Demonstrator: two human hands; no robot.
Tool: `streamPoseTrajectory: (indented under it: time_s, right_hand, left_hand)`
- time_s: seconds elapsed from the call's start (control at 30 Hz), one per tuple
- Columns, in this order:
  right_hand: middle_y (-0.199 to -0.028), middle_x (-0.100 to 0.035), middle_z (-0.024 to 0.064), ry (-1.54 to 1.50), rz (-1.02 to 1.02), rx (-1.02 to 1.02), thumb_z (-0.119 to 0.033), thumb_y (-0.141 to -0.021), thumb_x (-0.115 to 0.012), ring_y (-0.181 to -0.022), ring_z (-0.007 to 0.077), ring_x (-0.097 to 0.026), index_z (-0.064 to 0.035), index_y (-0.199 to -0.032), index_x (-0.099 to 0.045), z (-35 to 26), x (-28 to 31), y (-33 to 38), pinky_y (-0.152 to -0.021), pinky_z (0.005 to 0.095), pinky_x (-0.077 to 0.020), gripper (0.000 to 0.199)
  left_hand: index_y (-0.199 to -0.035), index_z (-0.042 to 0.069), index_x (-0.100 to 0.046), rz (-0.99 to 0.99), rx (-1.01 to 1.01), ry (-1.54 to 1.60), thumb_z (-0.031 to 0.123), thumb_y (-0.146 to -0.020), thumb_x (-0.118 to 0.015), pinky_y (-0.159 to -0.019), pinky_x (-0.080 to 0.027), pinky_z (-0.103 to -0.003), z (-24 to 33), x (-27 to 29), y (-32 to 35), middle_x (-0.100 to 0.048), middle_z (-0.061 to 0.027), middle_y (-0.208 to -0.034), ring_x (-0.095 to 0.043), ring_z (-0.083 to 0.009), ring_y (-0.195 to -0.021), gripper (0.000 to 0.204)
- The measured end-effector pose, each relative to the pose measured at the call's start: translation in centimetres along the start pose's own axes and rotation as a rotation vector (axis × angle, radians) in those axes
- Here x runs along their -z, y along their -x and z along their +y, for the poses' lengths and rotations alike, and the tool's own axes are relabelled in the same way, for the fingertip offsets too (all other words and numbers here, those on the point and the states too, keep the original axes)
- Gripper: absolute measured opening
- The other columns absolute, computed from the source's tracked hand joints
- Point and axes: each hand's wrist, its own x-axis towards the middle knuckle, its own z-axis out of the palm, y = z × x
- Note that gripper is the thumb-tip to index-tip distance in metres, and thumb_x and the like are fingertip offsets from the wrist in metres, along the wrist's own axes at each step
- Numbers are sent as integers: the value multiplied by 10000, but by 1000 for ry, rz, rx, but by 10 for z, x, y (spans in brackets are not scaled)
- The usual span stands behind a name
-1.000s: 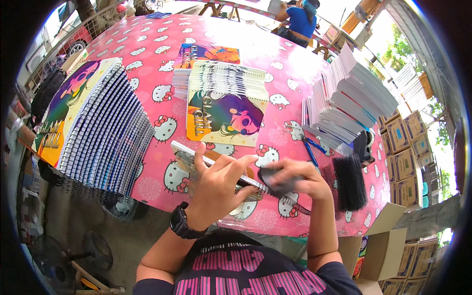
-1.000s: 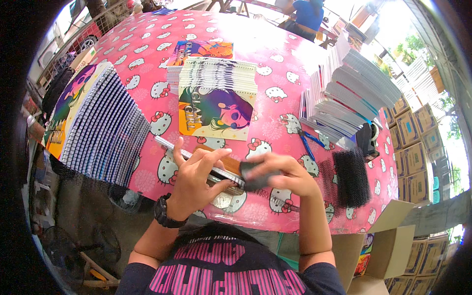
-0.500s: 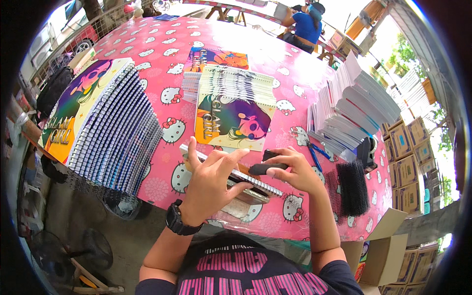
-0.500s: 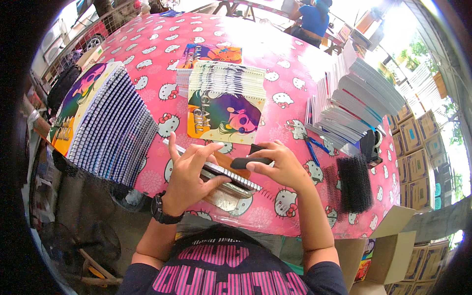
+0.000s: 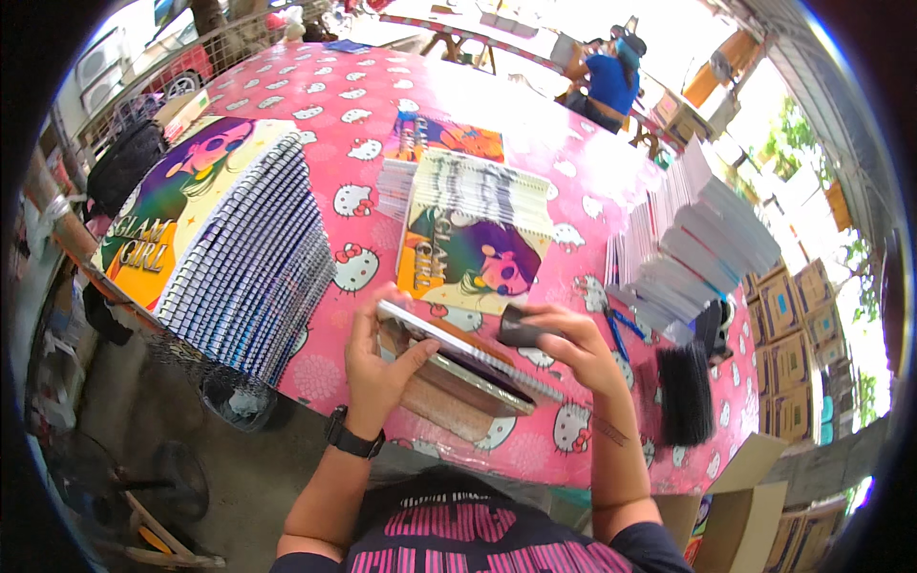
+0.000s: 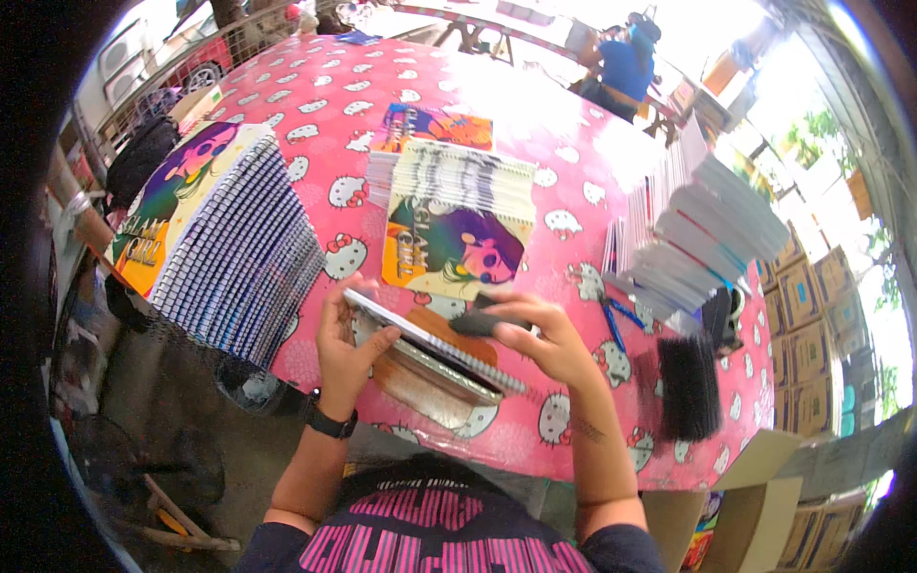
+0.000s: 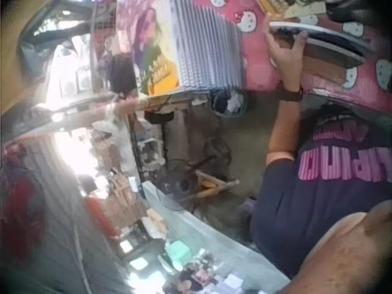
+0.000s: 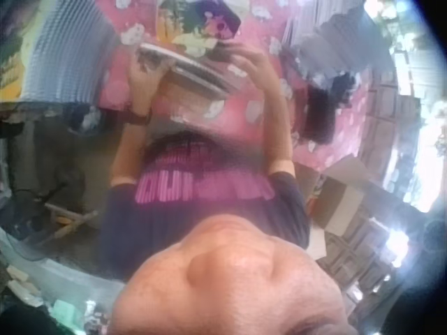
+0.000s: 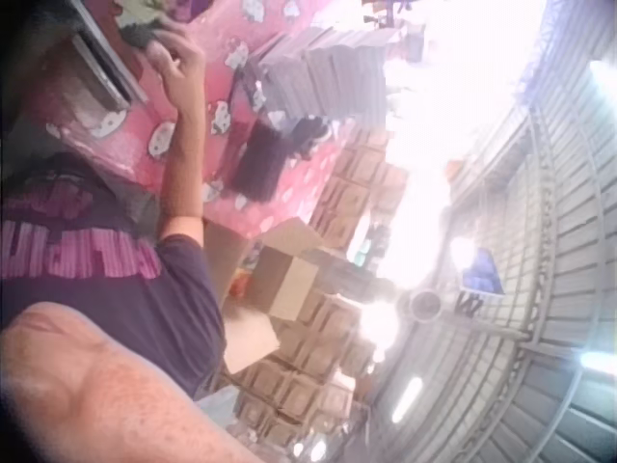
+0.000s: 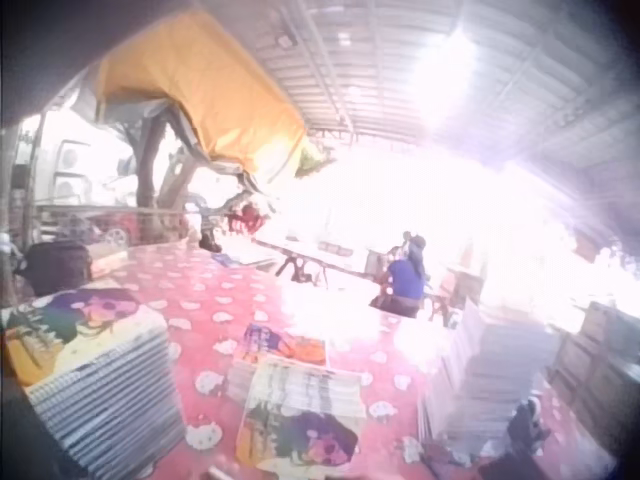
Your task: The person assembles notebooks by sliding spiral bindings into the pre-punched holes of notebook covers and pages, then using a small tool to adjust or crimp the ends of the wire.
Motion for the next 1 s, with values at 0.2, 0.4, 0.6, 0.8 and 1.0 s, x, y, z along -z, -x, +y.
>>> streamPoseTrajectory:
  time_s: [0.2,0.4,0.6,0.8,1.0]
  right_hand:
    - [-1205,-600,208,356,-44,-163,-511,-822,-586,-1178,311,-526,6,-1072,-681,-4,-3,-17,-1008,408,-370,583]
    - [-1156,-613,200,418,-39,-87,-351,-850,-635,-1083,296,-576,-31,-1024,-706,-2,-14,-28,-931,409,-430,371]
    - [-1202,-590,226,167,-191,46,-482,-844,-560,-1137,314,-541,-12,-1084,-679,-8,-19,-38,-975,421,-391,541]
    - [-1180,-609,188,-115,-163,146,-332,-856,-638,-1114,290,-552,-19,-1037,-693,-6,-25,-44,-946,402,-418,366]
    - [-1178,-599,205,-500,-262,180,-372,-862,-629,-1114,287,-550,-23,-1096,-670,-7,-30,-48,-966,410,-400,423]
  left_hand:
    - [-1340,-23,-435,24,38,231,13,-821,-691,-926,-424,-270,-15,0,-2,-574,-72,-1129,-540,-142,-1047,579]
    - [-1293,-17,-511,29,156,284,58,-882,-635,-866,-434,-246,-9,6,-5,-609,-20,-1025,-554,-99,-969,436]
    - [-1258,37,-578,45,215,333,115,-905,-630,-544,-336,-164,-10,7,-8,-547,68,-847,-441,2,-653,365]
    - [-1249,50,-589,79,186,296,141,-903,-639,-542,-334,-167,-12,3,-8,-562,72,-835,-456,-1,-663,361]
    - [-1223,46,-604,99,201,317,130,-909,-628,-553,-364,-171,-15,7,-5,-555,53,-873,-484,-16,-674,326]
